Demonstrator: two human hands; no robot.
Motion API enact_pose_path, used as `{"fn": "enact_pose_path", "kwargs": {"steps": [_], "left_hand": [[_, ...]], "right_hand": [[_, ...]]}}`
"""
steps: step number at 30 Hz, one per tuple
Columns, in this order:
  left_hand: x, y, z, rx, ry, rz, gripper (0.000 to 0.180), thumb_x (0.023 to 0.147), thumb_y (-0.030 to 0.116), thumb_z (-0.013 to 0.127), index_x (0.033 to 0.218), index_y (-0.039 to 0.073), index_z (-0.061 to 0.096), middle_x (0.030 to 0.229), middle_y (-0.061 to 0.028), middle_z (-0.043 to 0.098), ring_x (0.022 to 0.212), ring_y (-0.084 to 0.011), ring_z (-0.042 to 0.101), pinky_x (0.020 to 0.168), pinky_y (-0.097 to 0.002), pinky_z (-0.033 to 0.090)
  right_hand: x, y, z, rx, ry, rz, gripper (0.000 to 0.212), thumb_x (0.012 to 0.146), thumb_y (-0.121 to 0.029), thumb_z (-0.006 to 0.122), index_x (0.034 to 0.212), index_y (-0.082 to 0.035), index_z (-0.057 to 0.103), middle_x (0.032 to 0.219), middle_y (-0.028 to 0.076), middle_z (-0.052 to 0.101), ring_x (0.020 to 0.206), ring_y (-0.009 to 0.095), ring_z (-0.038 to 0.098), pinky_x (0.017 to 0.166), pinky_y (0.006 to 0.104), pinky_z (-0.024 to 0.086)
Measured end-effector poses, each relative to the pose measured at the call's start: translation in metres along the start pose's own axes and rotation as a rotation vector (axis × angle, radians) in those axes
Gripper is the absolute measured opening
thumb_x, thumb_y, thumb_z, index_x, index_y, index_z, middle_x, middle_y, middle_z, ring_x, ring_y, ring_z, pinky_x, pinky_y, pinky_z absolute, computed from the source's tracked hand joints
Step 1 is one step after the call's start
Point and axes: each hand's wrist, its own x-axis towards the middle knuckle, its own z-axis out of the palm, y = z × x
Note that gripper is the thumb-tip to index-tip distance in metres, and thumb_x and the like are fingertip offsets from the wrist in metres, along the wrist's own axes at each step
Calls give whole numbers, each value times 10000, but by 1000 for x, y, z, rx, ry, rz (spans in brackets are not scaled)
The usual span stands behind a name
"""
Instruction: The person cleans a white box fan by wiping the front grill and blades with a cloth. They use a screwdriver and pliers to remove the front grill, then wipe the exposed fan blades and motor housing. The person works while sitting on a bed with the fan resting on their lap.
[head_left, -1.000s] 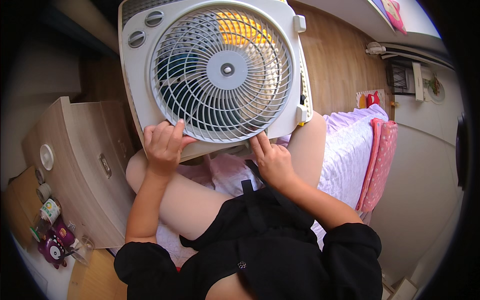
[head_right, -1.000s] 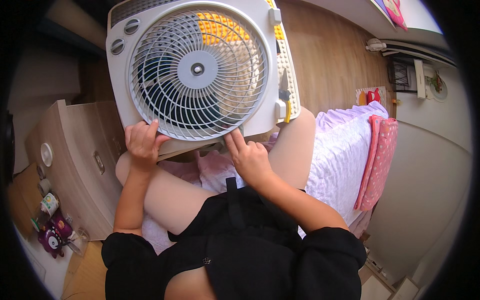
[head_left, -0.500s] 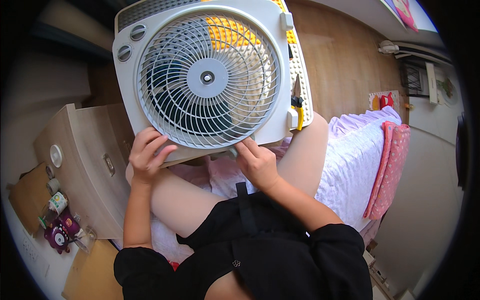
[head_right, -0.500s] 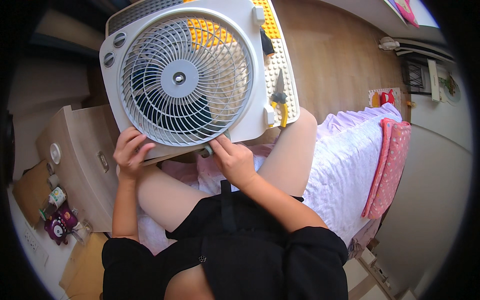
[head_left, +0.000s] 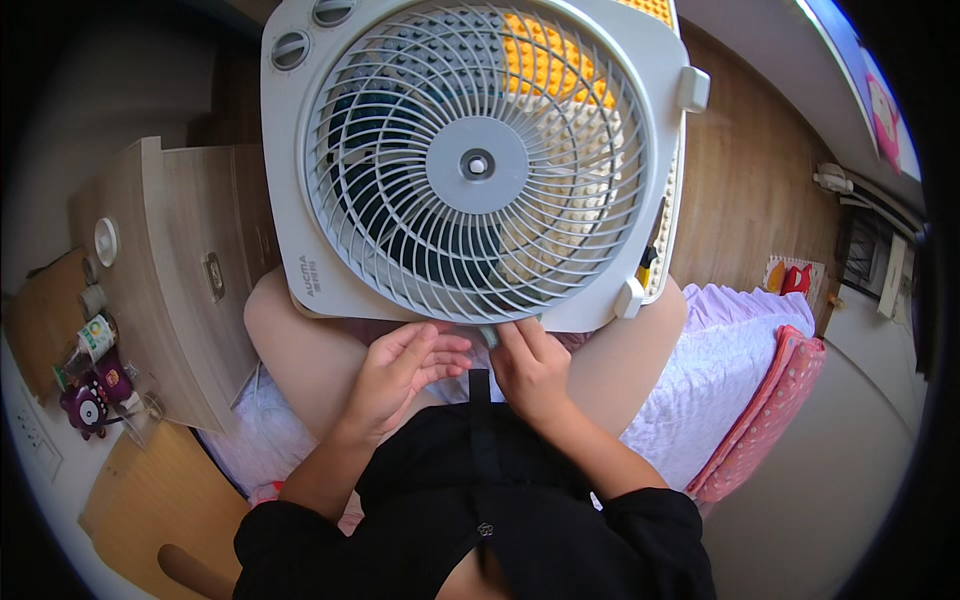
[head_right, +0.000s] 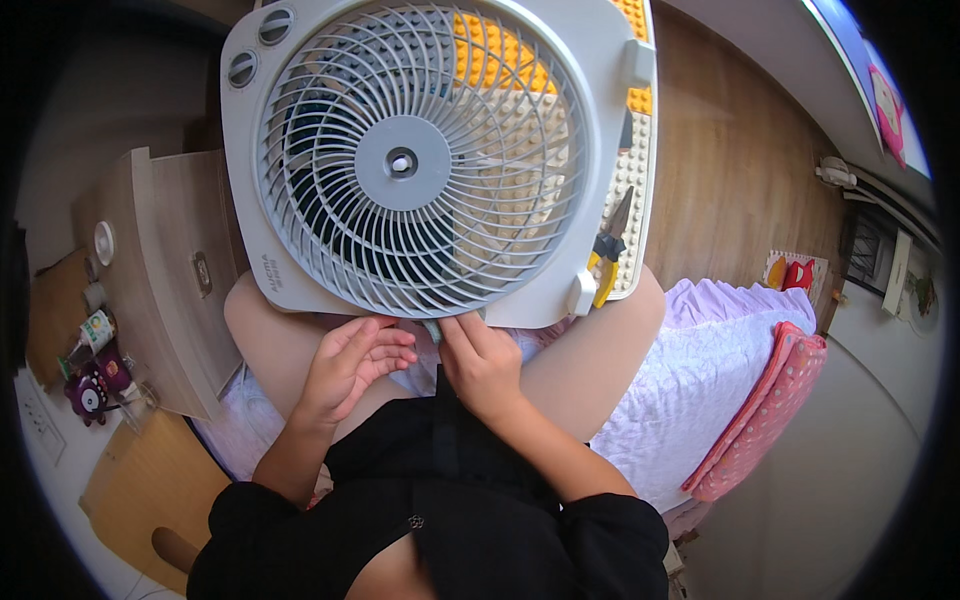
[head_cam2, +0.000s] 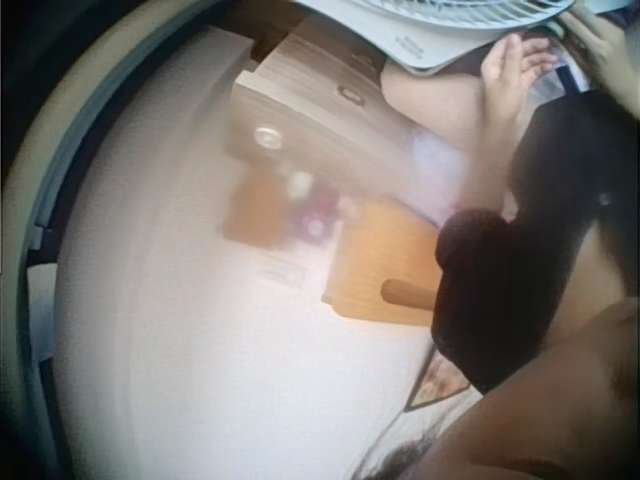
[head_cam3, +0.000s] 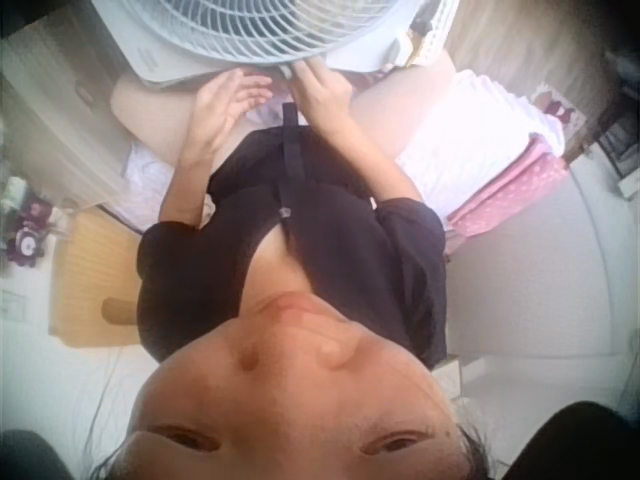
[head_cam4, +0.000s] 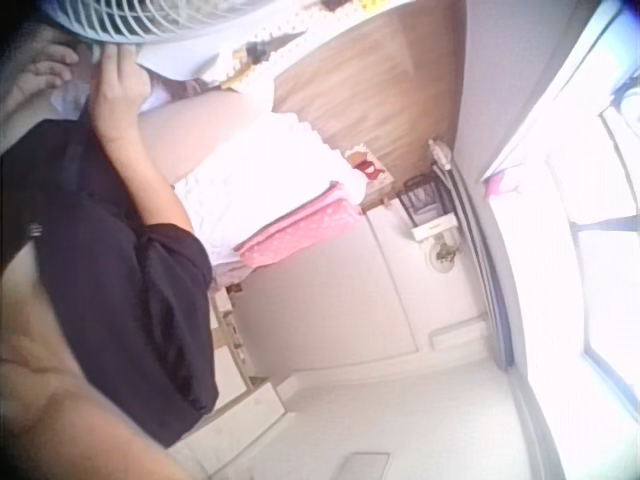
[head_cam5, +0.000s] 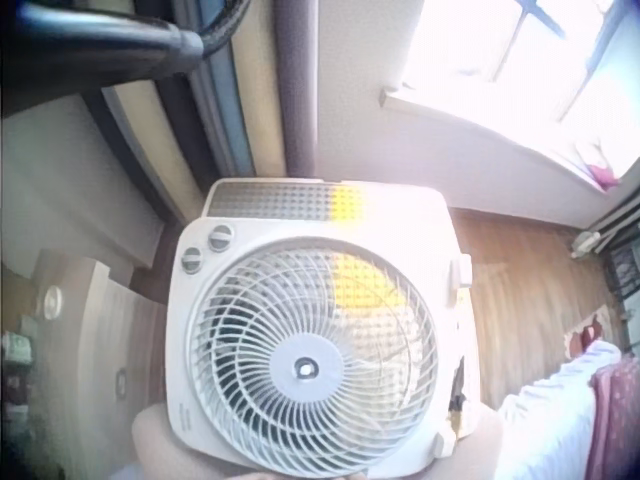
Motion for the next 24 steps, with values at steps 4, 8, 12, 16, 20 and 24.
{"fn": "enact_pose_path", "kwargs": {"steps": [4,8,12,16,20,24], "left_hand": [[6,-1,2,-15,21,23,335,967,226,472,1098,-75,537,1020,-190,623,916,-265,633,839,-361,505],[9,-5,2,-21,36,42,303,962,201,485,1063,-73,566,1008,-182,629,917,-267,633,847,-368,503],[13,-11,-3,-13,12,77,284,957,188,493,1039,-66,587,1000,-177,632,926,-266,629,858,-376,497],[15,-16,-4,1,40,135,272,949,178,516,1002,-71,612,968,-162,655,909,-210,628,856,-330,489],[17,-19,-7,48,46,185,272,946,179,527,983,-70,630,961,-147,666,901,-166,622,861,-291,471],[16,-20,-5,19,66,176,272,948,185,525,980,-62,635,962,-143,666,908,-165,620,872,-295,465]], "right_hand": [[0,1,-5,-14,-70,21,378,611,1,657,986,-49,651,1015,93,636,565,217,562,519,304,451],[1,4,-7,22,-84,12,371,610,26,645,973,-50,664,988,95,643,590,214,582,521,299,450],[4,7,-10,106,-114,15,385,592,47,631,961,-52,681,926,93,653,600,213,590,526,301,454],[4,12,-8,157,-96,-24,383,580,54,626,941,-57,694,899,91,659,613,209,600,528,297,459],[5,13,-11,206,-91,-58,280,594,96,612,843,-11,681,907,155,658,644,257,620,544,319,469],[-6,15,-18,428,-171,25,344,613,57,636,940,-37,687,931,109,665,675,222,614,601,287,472]]}}
